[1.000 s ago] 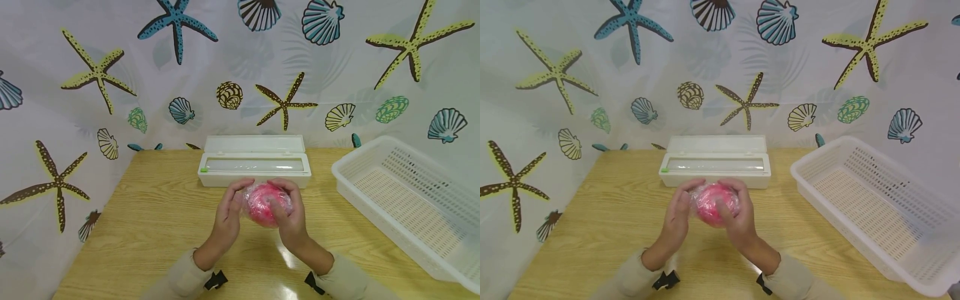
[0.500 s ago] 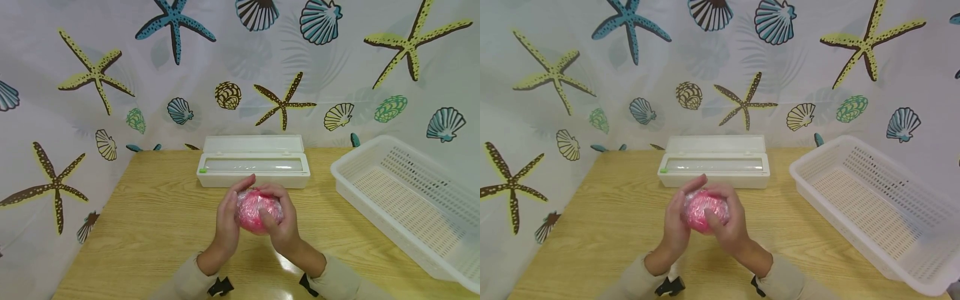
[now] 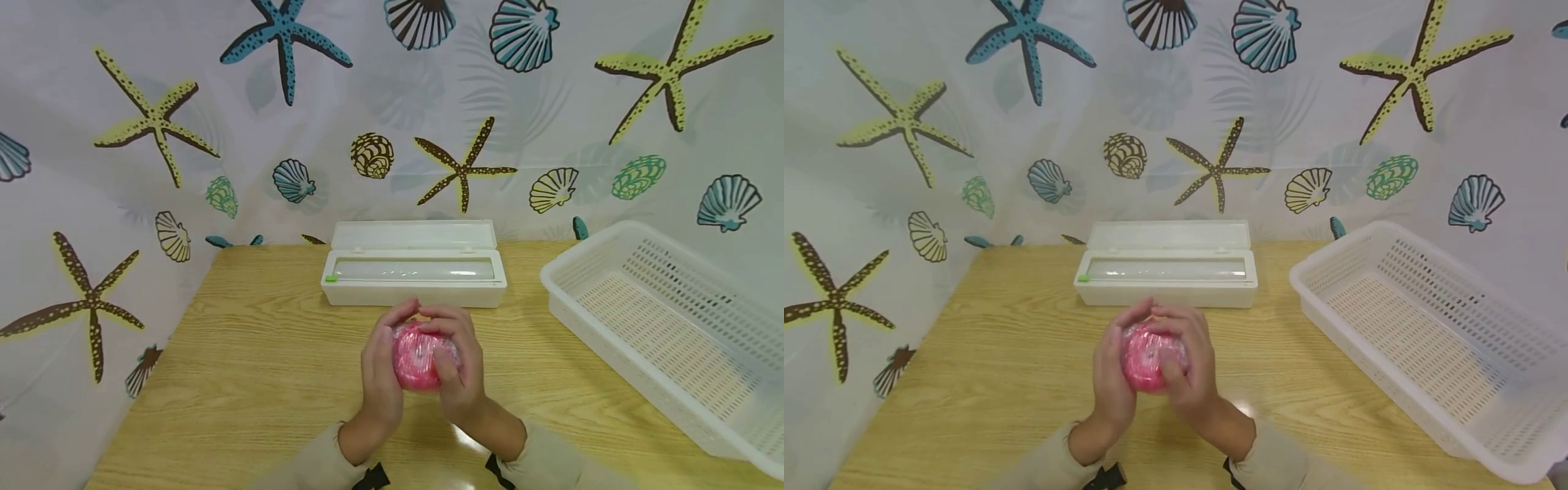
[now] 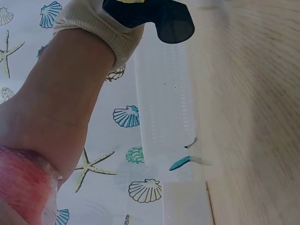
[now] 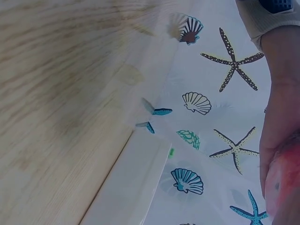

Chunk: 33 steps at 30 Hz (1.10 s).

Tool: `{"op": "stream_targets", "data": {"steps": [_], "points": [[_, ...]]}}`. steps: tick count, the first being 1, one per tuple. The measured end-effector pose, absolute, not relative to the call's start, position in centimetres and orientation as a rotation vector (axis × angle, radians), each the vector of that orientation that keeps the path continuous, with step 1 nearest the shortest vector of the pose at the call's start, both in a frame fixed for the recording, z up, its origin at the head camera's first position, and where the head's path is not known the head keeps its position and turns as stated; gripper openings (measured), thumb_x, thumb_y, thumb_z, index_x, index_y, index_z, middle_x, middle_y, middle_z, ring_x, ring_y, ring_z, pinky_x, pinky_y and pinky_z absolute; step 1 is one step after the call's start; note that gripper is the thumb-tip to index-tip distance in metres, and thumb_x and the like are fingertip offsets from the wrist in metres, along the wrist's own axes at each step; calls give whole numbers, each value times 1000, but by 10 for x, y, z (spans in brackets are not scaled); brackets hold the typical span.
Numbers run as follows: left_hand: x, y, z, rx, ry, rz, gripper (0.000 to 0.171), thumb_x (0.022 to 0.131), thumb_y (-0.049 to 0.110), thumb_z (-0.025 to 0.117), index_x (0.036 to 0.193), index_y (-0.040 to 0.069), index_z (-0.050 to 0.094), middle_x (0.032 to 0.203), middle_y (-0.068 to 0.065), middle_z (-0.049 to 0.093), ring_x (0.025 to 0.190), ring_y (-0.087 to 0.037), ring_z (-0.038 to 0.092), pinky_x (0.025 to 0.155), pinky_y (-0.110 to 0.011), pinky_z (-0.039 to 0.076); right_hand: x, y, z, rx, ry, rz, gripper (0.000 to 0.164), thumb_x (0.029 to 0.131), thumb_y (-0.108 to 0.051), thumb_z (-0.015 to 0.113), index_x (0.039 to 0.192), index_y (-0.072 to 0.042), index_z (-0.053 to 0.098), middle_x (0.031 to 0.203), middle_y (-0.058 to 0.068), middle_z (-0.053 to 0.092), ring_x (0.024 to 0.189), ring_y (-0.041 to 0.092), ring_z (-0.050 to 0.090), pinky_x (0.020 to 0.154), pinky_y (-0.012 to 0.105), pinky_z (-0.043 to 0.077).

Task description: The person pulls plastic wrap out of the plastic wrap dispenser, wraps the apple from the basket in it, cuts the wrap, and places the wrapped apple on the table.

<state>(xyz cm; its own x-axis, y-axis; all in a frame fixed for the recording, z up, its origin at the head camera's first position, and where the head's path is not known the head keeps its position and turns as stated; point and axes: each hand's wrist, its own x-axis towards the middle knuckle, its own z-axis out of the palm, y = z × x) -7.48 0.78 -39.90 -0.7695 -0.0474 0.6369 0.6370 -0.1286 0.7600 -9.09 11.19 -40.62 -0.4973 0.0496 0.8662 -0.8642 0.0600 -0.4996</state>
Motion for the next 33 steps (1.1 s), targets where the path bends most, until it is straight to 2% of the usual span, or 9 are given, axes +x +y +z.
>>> {"op": "stream_targets", "data": {"steps": [4,10,15,20,27,30,33], "points": [[-75,11,-402,-716,-1621,-1882,42,95,-3,19,120,-10,51,120,-29,54,114,-36,51,95,-39,50,-90,111,-404,887,-1541,1570,32,81,-3,36,101,12,57,116,28,55,113,34,48,99,35,42],[-75,15,-406,-654,-1617,-1858,48,98,-3,12,116,-9,56,115,-28,59,109,-34,55,92,-37,52,-91,110,-407,918,-1553,1555,43,85,9,26,117,15,54,130,27,52,123,37,45,108,37,37],[-76,15,-412,-624,-1640,-1912,44,99,-2,16,117,-7,56,112,-30,58,102,-33,58,81,-36,57,-91,110,-409,886,-1623,1544,46,83,13,29,126,17,46,133,27,50,125,34,44,109,34,35],[-77,15,-415,-585,-1678,-1888,36,98,-4,25,113,-5,58,107,-28,59,96,-30,59,76,-34,58,-91,109,-411,864,-1663,1576,52,79,15,31,129,16,43,135,28,48,126,32,44,108,32,36],[-82,14,-420,-576,-1718,-1910,31,99,-4,30,112,-4,58,104,-23,61,92,-28,60,72,-34,59,-94,110,-418,851,-1701,1583,53,81,14,29,132,14,42,137,29,45,128,34,41,110,32,32],[-87,11,-422,-576,-1779,-1961,30,101,0,31,112,-3,58,105,-22,61,93,-28,60,73,-36,59,-97,111,-422,821,-1746,1596,52,83,15,29,133,11,42,137,29,46,128,34,41,110,31,33],[-95,6,-423,-543,-1899,-2012,32,102,7,29,115,-2,57,110,-20,61,98,-26,58,79,-39,58,-100,113,-426,731,-1862,1646,47,90,10,31,135,3,44,137,22,47,125,31,43,107,32,38]]}}
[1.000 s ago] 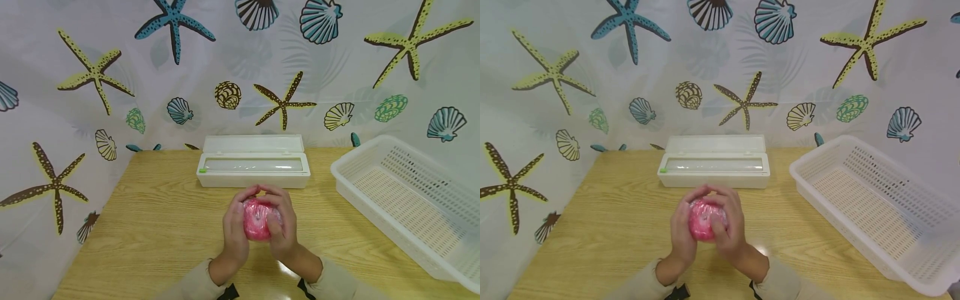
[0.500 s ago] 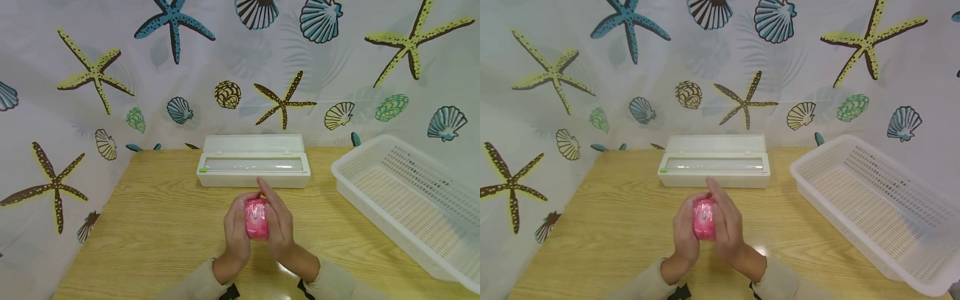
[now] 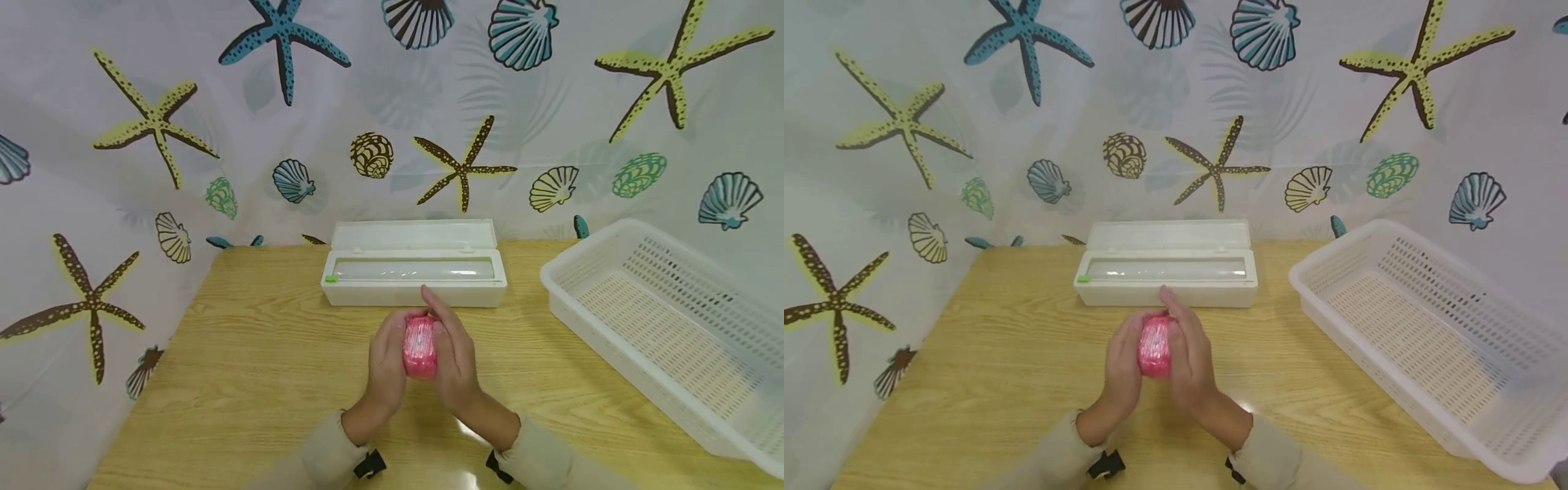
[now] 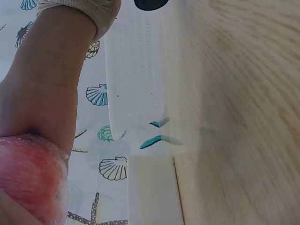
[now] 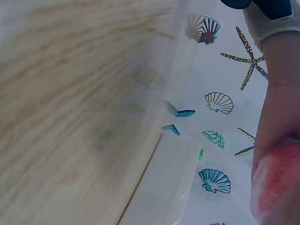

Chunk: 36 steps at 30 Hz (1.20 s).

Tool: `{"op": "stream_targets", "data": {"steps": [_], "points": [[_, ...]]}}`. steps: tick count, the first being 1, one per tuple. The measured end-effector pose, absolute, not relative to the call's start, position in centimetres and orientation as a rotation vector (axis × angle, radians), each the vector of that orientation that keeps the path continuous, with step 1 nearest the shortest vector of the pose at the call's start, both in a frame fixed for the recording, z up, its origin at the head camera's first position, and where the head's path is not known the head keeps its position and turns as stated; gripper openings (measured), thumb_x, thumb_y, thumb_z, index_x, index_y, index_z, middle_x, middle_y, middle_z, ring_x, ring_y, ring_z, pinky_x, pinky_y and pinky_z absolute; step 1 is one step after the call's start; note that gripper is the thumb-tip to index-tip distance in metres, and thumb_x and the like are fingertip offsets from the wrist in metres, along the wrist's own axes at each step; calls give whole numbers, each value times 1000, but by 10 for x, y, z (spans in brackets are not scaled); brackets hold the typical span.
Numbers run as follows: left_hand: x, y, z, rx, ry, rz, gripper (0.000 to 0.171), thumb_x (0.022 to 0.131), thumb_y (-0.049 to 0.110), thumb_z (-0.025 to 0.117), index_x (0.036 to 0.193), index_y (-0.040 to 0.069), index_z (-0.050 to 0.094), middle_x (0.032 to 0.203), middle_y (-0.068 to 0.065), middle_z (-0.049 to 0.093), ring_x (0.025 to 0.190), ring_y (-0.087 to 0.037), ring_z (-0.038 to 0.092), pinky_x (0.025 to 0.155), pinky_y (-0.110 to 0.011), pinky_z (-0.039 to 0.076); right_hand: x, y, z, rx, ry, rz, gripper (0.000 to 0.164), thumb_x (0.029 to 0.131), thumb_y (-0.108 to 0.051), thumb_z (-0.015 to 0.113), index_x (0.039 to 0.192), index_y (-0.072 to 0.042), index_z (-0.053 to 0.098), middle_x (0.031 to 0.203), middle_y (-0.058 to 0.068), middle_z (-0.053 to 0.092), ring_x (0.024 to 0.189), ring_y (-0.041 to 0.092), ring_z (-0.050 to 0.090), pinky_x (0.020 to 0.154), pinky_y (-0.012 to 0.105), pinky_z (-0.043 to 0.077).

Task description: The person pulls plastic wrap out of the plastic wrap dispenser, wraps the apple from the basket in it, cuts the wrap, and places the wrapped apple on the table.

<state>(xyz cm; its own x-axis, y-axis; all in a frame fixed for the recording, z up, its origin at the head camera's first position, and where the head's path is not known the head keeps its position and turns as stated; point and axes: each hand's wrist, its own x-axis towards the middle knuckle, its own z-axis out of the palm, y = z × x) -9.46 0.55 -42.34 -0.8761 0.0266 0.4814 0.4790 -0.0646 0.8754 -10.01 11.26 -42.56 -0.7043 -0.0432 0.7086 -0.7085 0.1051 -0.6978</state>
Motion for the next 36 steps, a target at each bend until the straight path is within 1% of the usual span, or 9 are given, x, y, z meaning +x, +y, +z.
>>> {"op": "stream_targets", "data": {"steps": [3,6,8,14,17,20,25,29,36], "points": [[-101,-2,-422,-492,-2061,-2006,34,104,12,27,120,-2,54,117,-19,56,107,-24,52,89,-43,52,-104,113,-425,608,-2007,1712,38,97,2,32,133,-2,46,133,18,47,120,30,43,101,42,41],[-102,-7,-411,-471,-2223,-1965,32,102,11,32,125,-3,48,125,-21,47,112,-25,45,93,-47,48,-103,113,-414,481,-2126,1786,32,100,-2,30,128,4,45,127,21,46,116,34,42,97,52,42],[-102,-10,-406,-490,-2304,-1951,34,99,11,40,130,-4,42,129,-23,40,115,-28,42,94,-48,47,-103,113,-406,411,-2163,1849,30,101,-3,29,124,7,45,123,23,46,114,36,43,97,54,41],[-122,-25,-441,-622,-2516,-1818,76,81,23,72,141,15,26,141,-10,28,120,-24,40,94,-45,48,-128,122,-429,319,-2235,1902,30,103,-21,36,121,-1,50,116,16,51,104,22,49,87,46,49],[-131,-31,-452,-710,-2564,-1739,87,74,27,79,141,17,24,140,-7,30,121,-21,41,97,-43,47,-136,125,-438,310,-2278,1868,31,102,-24,38,120,-2,51,116,17,52,100,23,51,81,45,52],[-137,-36,-458,-753,-2581,-1726,89,72,33,80,140,15,27,138,-8,35,122,-20,43,99,-43,45,-141,127,-444,310,-2305,1835,33,102,-27,40,117,0,53,115,17,52,99,24,52,80,45,53],[-146,-43,-462,-714,-2622,-1799,88,69,42,80,139,14,32,135,-4,42,120,-16,46,98,-40,46,-146,134,-454,379,-2374,1821,33,100,-30,45,114,-1,55,115,15,50,102,25,52,85,45,52],[-153,-49,-466,-711,-2655,-1802,86,70,42,79,139,16,36,134,0,44,119,-14,47,99,-38,45,-148,141,-458,525,-2456,1813,35,96,-27,53,120,-2,53,121,15,47,110,26,49,95,48,47],[-161,-55,-471,-719,-2681,-1793,81,72,40,78,140,21,38,138,2,43,122,-15,45,100,-41,44,-153,152,-462,723,-2572,1760,55,88,-27,66,135,-9,44,133,11,41,119,27,44,99,52,42]]}}
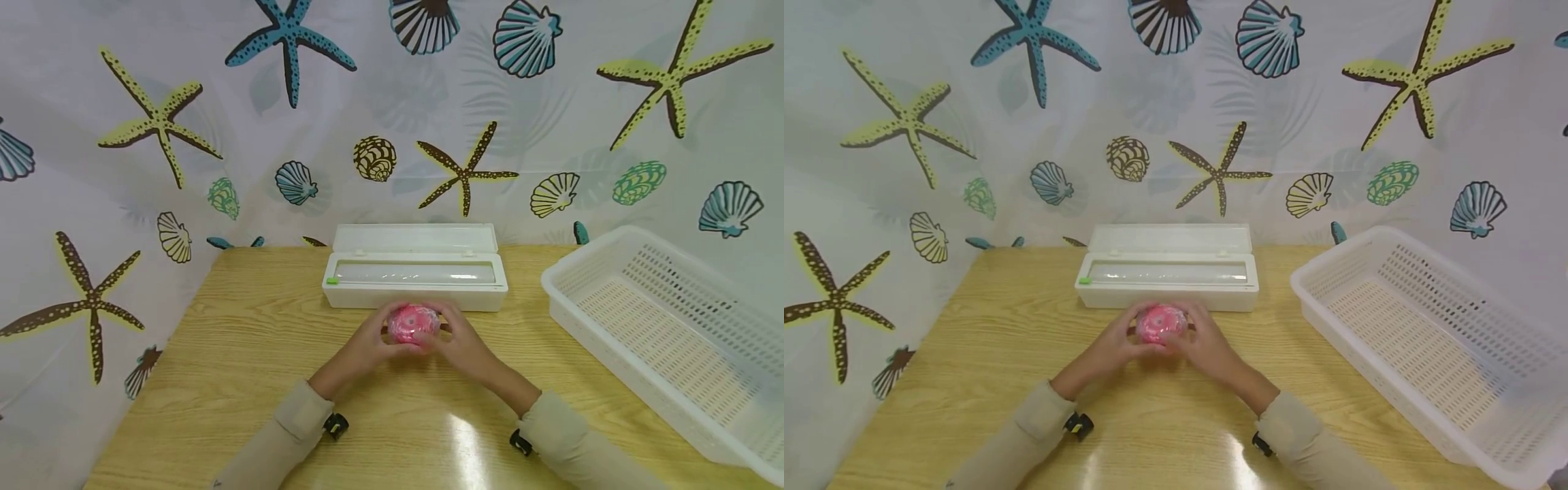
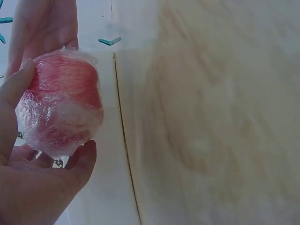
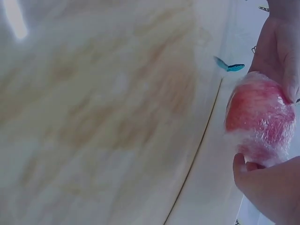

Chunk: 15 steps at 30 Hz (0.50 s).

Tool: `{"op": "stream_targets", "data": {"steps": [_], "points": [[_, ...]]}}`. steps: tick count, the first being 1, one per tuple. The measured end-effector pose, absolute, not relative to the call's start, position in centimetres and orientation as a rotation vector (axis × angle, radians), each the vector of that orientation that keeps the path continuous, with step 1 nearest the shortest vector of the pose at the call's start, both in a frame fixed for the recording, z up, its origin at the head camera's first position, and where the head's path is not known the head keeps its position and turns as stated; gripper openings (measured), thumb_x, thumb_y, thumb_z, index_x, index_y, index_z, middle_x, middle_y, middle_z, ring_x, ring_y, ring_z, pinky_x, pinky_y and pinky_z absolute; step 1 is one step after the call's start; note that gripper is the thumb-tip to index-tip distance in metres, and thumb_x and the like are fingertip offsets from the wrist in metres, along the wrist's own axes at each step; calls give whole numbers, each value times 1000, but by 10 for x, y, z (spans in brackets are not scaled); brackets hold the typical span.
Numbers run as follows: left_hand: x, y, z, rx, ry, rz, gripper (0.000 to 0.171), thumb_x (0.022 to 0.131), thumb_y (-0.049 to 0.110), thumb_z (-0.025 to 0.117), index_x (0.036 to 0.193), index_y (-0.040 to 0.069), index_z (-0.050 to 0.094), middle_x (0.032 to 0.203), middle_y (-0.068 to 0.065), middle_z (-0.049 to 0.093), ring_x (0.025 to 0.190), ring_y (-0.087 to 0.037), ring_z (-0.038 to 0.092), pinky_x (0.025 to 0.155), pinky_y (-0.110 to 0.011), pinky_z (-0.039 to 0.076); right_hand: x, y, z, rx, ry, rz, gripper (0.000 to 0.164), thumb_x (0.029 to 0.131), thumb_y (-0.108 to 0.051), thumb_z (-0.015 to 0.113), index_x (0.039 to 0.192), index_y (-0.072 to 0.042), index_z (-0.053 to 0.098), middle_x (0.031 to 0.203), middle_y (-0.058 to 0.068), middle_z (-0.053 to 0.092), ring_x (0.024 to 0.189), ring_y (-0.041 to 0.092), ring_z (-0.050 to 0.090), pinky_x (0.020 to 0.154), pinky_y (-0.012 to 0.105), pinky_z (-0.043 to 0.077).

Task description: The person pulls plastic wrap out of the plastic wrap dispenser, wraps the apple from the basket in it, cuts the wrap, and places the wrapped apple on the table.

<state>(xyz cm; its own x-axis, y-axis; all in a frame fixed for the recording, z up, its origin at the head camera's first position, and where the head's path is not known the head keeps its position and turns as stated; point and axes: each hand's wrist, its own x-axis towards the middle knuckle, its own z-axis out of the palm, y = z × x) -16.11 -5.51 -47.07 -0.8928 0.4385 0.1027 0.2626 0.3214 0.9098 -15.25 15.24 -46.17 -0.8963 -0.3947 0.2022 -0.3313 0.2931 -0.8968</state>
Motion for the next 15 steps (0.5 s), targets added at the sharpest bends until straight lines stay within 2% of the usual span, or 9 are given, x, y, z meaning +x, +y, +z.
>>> {"op": "stream_targets", "data": {"steps": [6,12,15], "points": [[-165,-55,-469,684,2468,1532,81,73,43,76,140,20,38,140,4,40,126,-13,40,104,-40,41,-159,159,-468,-787,2469,-1597,74,78,-27,75,140,-12,38,138,13,36,126,28,38,102,51,41],[-170,-54,-471,792,2490,1464,81,76,37,75,142,15,34,142,2,37,129,-14,35,108,-44,35,-165,161,-472,-851,2518,-1514,77,74,-12,79,139,-14,38,135,13,37,124,28,40,101,47,42],[-171,-53,-473,791,2506,1441,78,78,32,75,142,14,34,142,-2,37,129,-17,36,108,-45,34,-167,159,-475,-825,2552,-1474,76,73,-10,79,138,-15,40,134,11,38,123,25,41,101,44,43]]}}
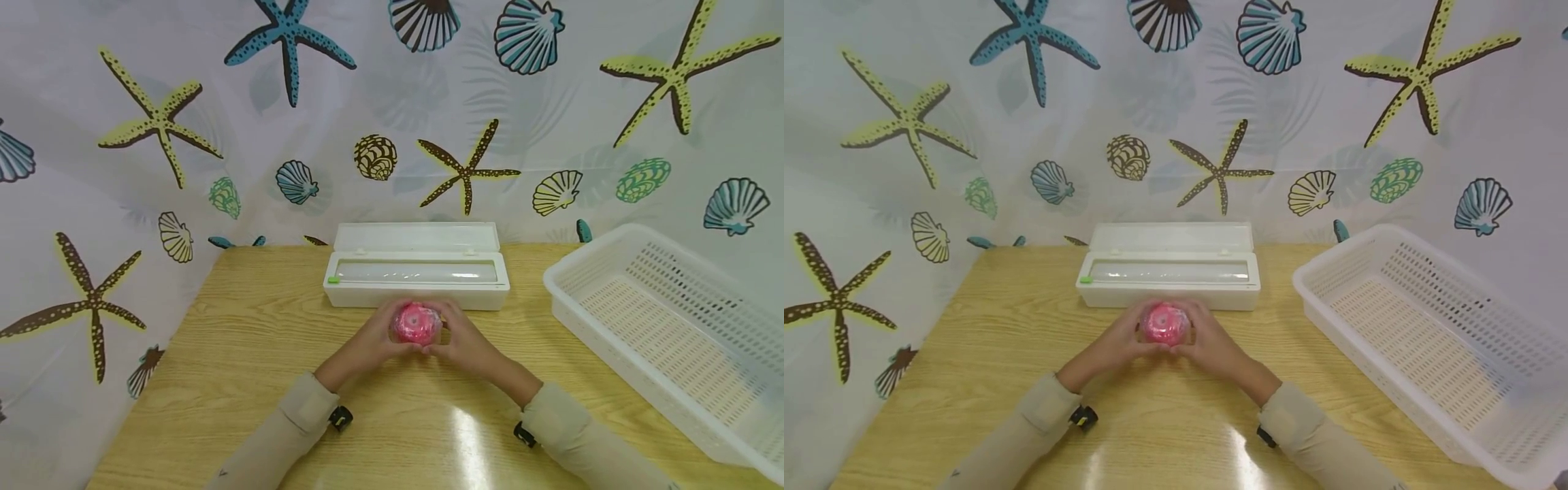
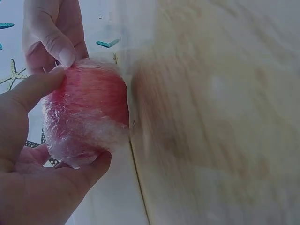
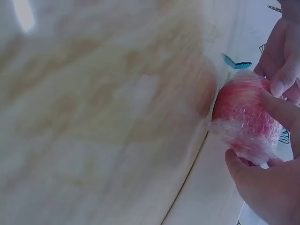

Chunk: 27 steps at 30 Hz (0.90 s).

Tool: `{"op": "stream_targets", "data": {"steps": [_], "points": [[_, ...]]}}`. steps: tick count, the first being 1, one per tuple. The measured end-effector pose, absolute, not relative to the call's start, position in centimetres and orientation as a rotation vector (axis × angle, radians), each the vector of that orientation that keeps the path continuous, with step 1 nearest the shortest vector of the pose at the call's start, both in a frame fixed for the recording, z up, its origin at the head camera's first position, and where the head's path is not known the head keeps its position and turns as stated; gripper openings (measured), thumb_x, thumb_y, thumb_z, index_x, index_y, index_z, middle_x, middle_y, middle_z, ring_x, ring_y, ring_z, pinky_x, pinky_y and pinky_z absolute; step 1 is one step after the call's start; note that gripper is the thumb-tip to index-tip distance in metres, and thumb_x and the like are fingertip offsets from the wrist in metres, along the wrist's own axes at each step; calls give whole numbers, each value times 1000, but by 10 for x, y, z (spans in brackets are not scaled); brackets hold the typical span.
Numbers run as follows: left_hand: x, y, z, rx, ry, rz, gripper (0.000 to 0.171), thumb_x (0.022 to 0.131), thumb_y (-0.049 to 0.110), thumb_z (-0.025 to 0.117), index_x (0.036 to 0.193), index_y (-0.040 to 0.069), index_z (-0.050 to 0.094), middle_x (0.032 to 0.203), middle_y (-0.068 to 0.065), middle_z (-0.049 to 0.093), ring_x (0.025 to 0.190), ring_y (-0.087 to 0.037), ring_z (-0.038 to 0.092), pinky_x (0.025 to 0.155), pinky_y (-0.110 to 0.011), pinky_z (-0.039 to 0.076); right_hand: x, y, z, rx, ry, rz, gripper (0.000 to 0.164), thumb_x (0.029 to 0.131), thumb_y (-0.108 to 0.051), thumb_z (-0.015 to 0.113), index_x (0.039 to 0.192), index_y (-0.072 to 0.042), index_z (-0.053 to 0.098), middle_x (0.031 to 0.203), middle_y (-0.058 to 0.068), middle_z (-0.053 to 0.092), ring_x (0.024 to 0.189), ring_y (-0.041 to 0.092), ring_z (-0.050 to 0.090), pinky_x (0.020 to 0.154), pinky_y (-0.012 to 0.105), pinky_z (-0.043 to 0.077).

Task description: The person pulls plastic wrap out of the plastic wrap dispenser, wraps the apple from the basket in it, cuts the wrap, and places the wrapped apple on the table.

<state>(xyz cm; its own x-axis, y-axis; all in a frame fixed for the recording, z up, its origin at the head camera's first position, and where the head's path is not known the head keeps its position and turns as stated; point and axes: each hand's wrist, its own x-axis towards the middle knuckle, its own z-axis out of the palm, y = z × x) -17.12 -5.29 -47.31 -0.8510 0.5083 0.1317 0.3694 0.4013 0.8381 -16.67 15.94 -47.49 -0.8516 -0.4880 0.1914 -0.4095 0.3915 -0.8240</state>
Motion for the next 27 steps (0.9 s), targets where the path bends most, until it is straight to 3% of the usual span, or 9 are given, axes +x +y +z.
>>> {"op": "stream_targets", "data": {"steps": [10,16,20,24,27], "points": [[-169,-52,-475,778,2542,1424,76,78,28,76,140,11,35,139,-5,38,128,-18,37,108,-43,35,-164,155,-470,-830,2604,-1414,74,74,-16,79,138,-12,41,134,11,40,121,25,43,99,47,44],[-167,-60,-474,822,2718,1181,84,79,49,69,146,21,27,147,-2,31,131,-21,30,101,-48,42,-161,153,-466,-907,2744,-1250,80,74,-19,79,142,-8,37,138,16,38,124,29,39,101,55,40],[-164,-66,-468,863,2914,947,82,80,56,62,147,25,26,148,0,31,133,-20,26,100,-46,44,-157,158,-454,-968,2888,-1069,78,76,-19,77,142,-11,38,136,14,42,124,29,39,100,52,42],[-158,-73,-452,943,3174,626,76,86,58,54,144,14,33,144,-7,39,132,-24,32,104,-46,40,-153,169,-438,-1020,3093,-849,63,80,-29,72,135,-11,48,129,12,52,117,29,48,94,50,47],[-153,-77,-439,924,3334,408,81,84,64,52,142,9,37,145,-9,40,134,-29,29,107,-52,34,-150,178,-428,-1015,3238,-675,65,81,-44,68,133,-9,50,130,13,54,119,32,48,94,55,44]]}}
